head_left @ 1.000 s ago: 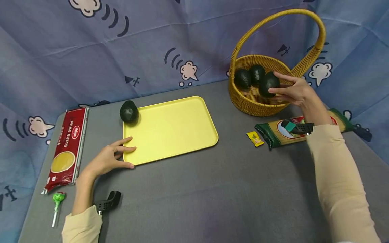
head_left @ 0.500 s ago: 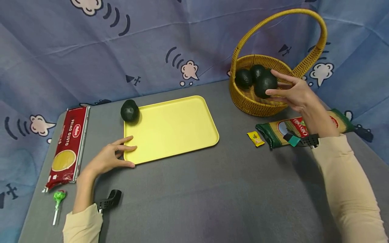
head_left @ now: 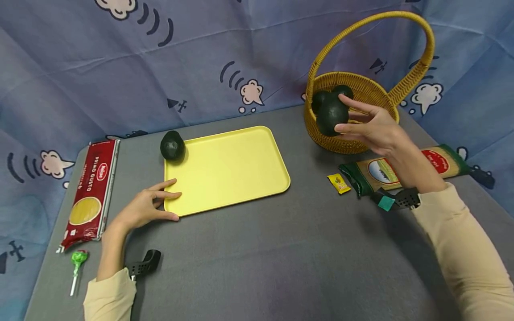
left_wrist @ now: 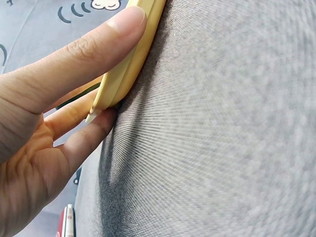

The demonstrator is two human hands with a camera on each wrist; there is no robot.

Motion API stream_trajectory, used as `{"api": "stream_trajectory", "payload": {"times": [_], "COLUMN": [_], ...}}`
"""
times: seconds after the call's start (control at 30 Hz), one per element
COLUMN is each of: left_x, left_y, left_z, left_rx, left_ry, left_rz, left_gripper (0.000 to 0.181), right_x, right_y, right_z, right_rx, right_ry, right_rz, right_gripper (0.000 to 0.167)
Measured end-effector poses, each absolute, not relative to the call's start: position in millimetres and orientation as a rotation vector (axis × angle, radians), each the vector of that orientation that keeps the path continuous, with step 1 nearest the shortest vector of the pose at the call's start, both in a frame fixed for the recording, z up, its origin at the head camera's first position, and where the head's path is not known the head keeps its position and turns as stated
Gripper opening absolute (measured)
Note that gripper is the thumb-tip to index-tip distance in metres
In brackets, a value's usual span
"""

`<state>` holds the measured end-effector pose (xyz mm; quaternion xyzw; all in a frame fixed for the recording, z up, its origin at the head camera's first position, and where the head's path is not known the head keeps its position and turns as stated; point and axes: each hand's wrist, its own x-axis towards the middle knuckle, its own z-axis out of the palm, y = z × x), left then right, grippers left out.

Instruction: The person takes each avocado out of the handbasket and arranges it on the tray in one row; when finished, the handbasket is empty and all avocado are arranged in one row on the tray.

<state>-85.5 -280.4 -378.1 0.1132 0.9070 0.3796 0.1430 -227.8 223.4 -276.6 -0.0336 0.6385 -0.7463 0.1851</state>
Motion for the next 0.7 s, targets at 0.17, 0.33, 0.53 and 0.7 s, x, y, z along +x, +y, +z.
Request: {"api": "stream_trajectory", "payload": {"times": [0.17,0.33,0.53,0.7], "left_x": [-86,-86,-86,-87], "left_y": [-281,-282,-281,-281], "left_z": [-380,-381,-380,-380], "left_rx": [0.317,0.312,0.309,0.303], "left_ry": [2.625,2.627,2.626,2.645], "left_rz": [1.086,1.093,1.095,1.062], "left_gripper": [0.063,0.063,0.063,0.063], "right_x": [-220,-216,-217,-223], "right_y": [201,176,146,126], "right_z": [-274,-280,-293,-308], "right_rx": [-0.155,-0.226,-0.342,-0.474], "right_ry": [1.828,1.763,1.820,1.942], "right_rz": [-2.023,-2.012,-1.930,-1.812], "right_gripper": [0.073,0.074,0.074,0.073]}}
